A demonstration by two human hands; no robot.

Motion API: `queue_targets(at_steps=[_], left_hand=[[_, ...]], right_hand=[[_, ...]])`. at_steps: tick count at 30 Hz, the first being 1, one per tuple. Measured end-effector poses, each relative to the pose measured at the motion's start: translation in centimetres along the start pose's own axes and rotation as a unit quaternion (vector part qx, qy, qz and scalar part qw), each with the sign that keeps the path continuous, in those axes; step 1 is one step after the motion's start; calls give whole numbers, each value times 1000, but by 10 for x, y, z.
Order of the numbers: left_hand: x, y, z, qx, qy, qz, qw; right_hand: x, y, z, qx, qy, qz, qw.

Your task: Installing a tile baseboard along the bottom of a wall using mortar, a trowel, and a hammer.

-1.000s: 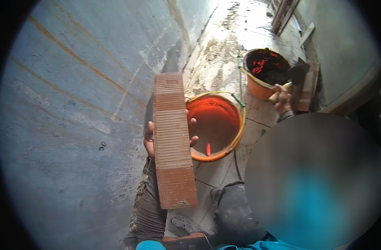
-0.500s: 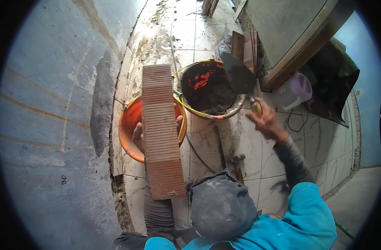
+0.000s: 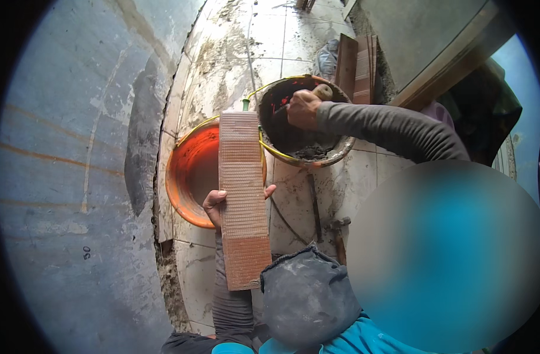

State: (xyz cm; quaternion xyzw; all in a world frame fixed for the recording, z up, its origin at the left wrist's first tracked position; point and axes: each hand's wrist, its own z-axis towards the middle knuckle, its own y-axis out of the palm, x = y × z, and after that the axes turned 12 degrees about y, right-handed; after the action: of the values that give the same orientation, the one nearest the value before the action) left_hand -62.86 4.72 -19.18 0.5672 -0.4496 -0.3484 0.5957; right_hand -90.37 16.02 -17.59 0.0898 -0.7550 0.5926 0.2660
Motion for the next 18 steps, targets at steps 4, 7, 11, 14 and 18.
queue_targets(at_steps=[4,7,11,14,18], left_hand=[[9,-2,-7,11,9,8,1000],[-22,-16,8,11,-28,-18,999],[14,-5,-14,4,18,-9,1000],[-8,-22,-4,2,2,-75,997],[24,-20,-15,-54,-100,-88,990]], right_hand=[[-15,-1,-14,-47,-99,-10,994],[20,3,-52,-180,-60,90,978],[50,-32,-26,-406,-60,230,882],[94,-17,-79,-497,-12,392,774],[69,-43,-64,-357,68,288,886]])
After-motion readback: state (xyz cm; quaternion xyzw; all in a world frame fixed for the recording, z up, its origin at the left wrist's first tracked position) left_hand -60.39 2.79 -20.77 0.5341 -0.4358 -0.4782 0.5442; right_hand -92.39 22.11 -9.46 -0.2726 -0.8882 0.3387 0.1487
